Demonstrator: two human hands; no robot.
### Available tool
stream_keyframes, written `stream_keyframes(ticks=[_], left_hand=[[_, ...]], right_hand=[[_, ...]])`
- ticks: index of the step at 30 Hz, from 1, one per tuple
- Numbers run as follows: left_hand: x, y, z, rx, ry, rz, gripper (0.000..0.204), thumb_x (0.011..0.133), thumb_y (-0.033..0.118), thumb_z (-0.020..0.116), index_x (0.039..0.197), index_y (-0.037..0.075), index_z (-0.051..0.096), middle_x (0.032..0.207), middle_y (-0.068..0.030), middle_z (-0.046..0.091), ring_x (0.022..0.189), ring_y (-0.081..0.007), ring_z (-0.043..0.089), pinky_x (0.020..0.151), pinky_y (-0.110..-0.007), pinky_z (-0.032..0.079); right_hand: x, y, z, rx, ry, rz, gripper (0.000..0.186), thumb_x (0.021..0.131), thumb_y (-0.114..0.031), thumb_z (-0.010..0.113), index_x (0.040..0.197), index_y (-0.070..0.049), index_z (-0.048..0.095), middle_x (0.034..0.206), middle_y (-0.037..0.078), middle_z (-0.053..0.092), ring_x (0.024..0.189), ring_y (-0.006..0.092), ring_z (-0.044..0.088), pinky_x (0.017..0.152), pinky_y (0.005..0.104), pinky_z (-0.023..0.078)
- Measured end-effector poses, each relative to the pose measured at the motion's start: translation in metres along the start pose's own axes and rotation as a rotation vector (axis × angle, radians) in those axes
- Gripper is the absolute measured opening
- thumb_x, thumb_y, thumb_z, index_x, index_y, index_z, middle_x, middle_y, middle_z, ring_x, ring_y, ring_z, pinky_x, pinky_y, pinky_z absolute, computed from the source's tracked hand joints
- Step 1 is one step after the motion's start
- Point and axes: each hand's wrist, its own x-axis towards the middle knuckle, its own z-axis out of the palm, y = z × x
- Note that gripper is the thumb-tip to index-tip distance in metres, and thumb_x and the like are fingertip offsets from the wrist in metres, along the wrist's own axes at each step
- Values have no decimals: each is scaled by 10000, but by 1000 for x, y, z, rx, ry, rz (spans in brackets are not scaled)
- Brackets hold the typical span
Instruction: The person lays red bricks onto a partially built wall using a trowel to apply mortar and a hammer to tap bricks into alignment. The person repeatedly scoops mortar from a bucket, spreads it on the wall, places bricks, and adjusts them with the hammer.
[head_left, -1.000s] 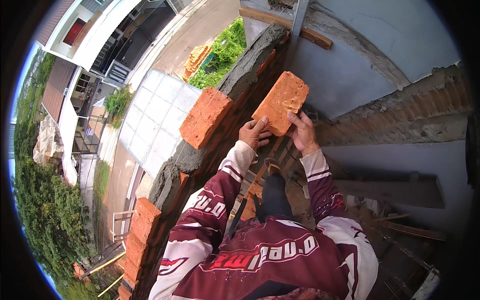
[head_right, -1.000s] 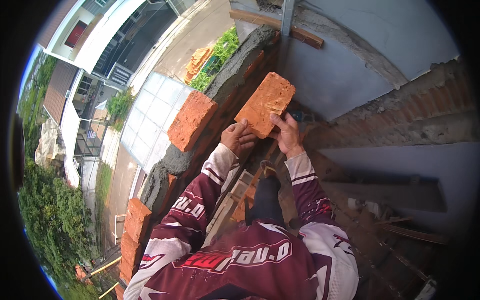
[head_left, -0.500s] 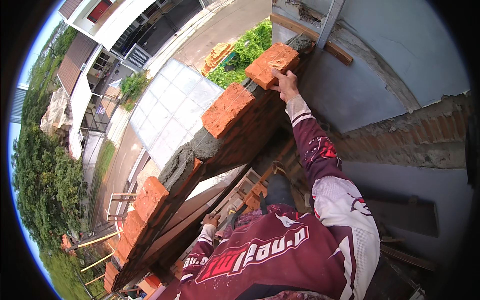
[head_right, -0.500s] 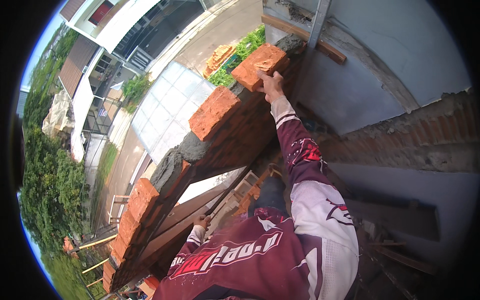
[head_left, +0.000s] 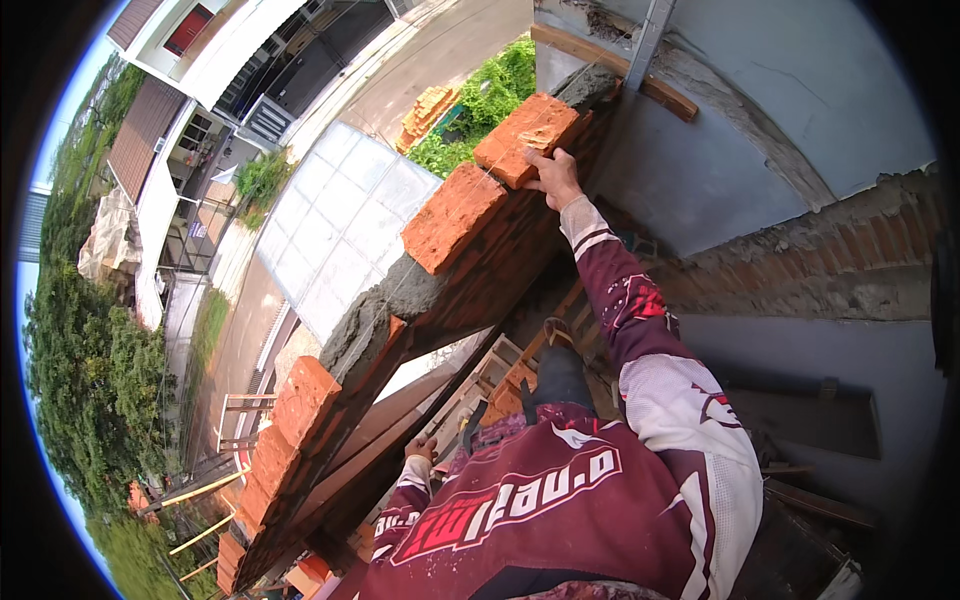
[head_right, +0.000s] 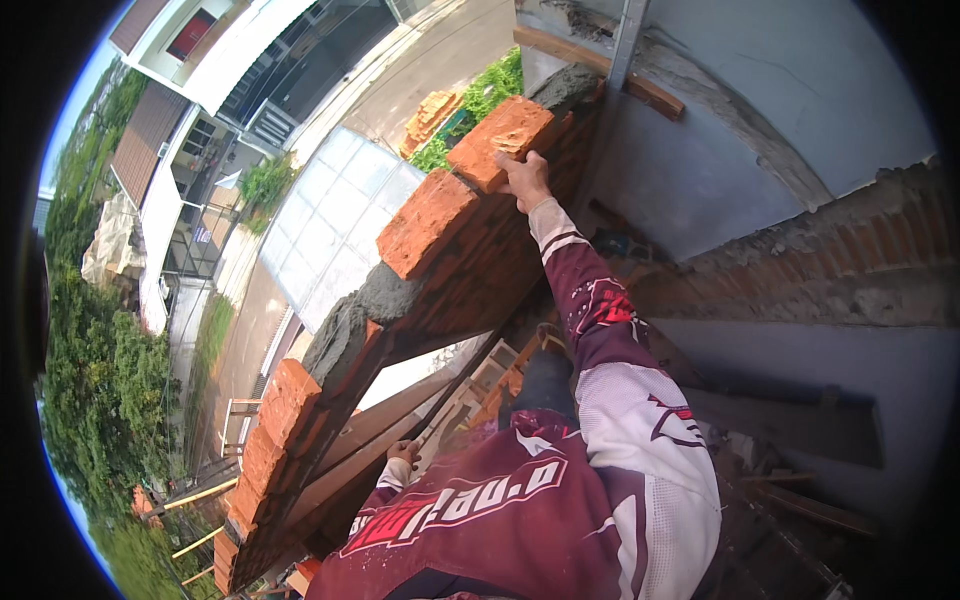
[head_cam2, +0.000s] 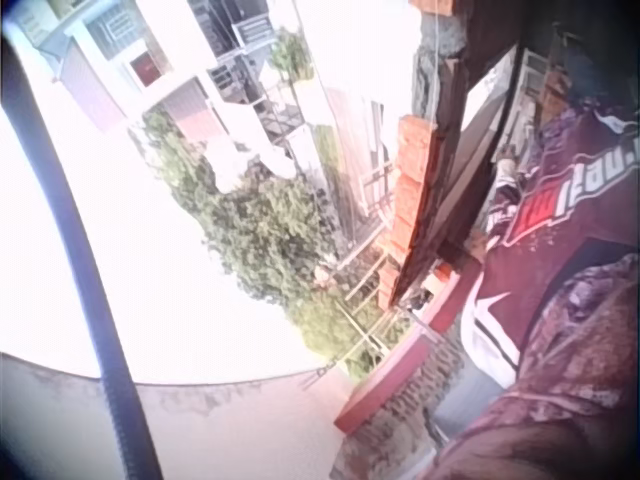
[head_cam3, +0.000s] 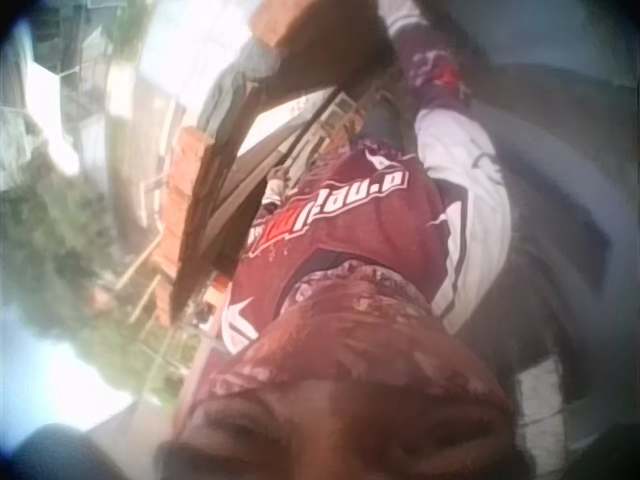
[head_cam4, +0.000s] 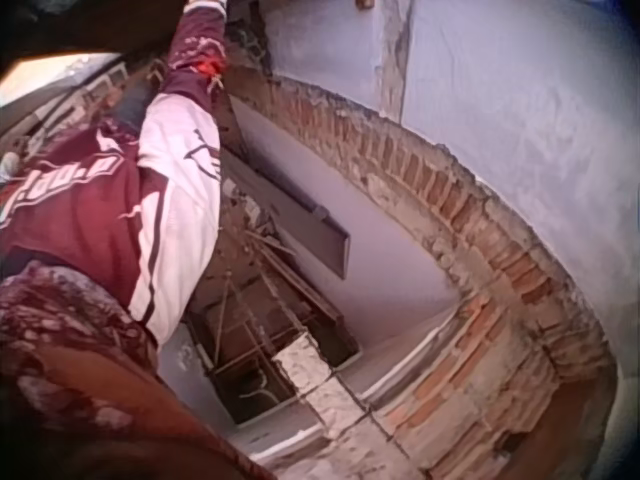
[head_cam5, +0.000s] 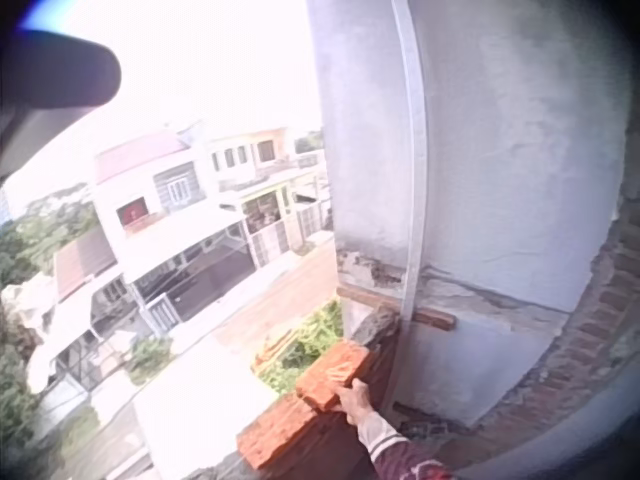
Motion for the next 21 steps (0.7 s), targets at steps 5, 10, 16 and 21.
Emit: stream_keyframes(ticks=[5,10,16,21], left_hand=[[3,30,-1,-5,0,70,434,841,270,764,1172,21,637,826,-88,701,620,-162,647,472,-318,455],[13,25,-10,35,31,65,436,849,241,768,1186,-6,640,915,-125,706,648,-173,642,515,-310,484],[31,-8,-25,-72,-56,45,397,863,239,772,1149,-1,637,814,-83,692,565,-165,619,452,-332,452],[24,-9,-27,-68,-59,47,398,868,229,763,1173,20,616,746,-56,652,517,-150,569,428,-334,418]], right_hand=[[-4,-2,5,-60,51,-76,434,828,-220,800,1079,33,552,1057,158,630,894,244,671,633,415,633],[-3,-3,10,-24,93,-38,466,818,-201,803,1105,56,541,1094,183,629,928,269,677,643,424,638],[-2,-4,11,-72,106,-8,461,848,-208,781,1148,41,536,1151,178,614,1021,283,662,715,481,631],[0,-5,7,-46,96,-45,452,847,-206,783,1138,39,539,1098,169,633,945,278,681,699,476,632]])
